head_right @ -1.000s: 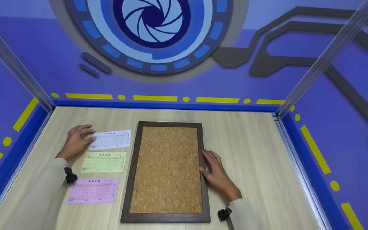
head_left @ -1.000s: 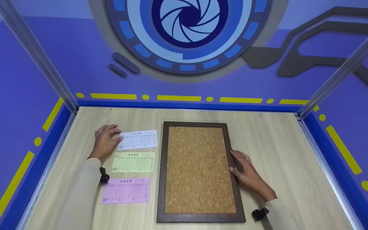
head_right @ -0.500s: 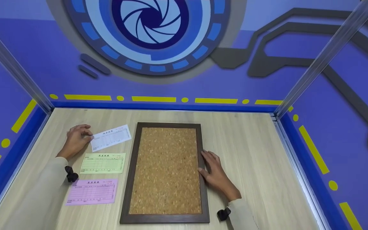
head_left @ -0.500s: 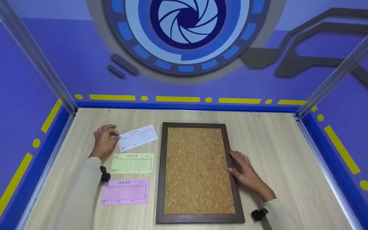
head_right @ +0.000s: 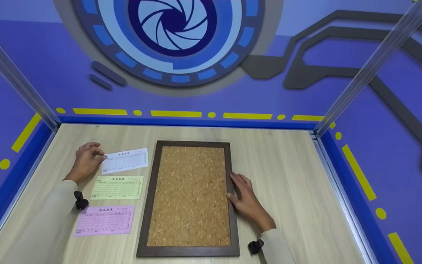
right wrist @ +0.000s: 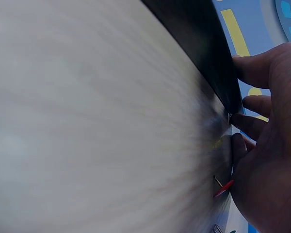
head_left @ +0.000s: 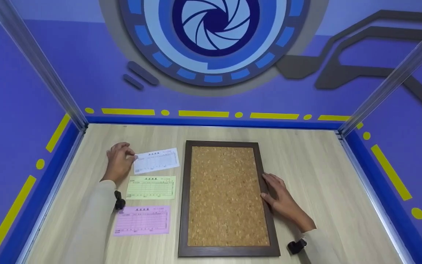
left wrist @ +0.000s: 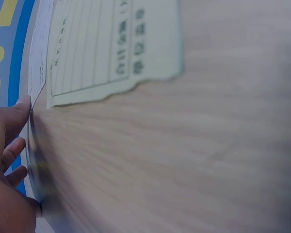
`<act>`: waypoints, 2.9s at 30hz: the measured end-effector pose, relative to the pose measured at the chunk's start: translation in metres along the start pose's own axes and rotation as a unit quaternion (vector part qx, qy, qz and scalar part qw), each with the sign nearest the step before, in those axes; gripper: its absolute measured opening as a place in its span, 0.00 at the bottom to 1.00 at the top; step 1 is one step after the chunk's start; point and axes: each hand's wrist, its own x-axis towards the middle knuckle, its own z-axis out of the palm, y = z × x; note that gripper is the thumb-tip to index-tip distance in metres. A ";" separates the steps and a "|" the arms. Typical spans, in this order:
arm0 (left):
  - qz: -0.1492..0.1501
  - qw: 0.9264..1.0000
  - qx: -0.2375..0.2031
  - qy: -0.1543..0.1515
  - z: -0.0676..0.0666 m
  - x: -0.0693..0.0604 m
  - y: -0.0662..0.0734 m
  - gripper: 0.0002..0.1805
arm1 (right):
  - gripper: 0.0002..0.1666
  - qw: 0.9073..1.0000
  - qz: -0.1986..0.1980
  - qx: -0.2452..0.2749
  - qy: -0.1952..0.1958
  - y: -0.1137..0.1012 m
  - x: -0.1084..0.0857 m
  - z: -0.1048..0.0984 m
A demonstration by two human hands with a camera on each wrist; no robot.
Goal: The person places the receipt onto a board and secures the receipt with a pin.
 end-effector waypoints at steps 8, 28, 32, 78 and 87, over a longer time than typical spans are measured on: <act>-0.017 1.000 0.004 -0.010 -0.001 0.002 0.004 0.03 | 0.44 1.000 0.002 0.001 0.001 -0.002 0.000 0.000; -0.006 1.000 -0.022 -0.008 -0.011 0.004 0.010 0.05 | 0.45 1.000 0.020 -0.009 -0.002 -0.004 0.001 0.000; -0.025 0.999 -0.037 -0.024 -0.015 0.004 0.015 0.06 | 0.45 1.000 0.017 -0.010 -0.002 -0.004 0.001 0.000; -0.096 0.983 -0.138 -0.070 -0.050 -0.007 0.063 0.08 | 0.44 1.000 -0.011 -0.001 0.008 0.002 -0.002 0.001; -0.095 0.978 -0.173 -0.065 -0.059 -0.013 0.065 0.09 | 0.44 1.000 0.007 -0.010 0.008 0.000 -0.003 0.005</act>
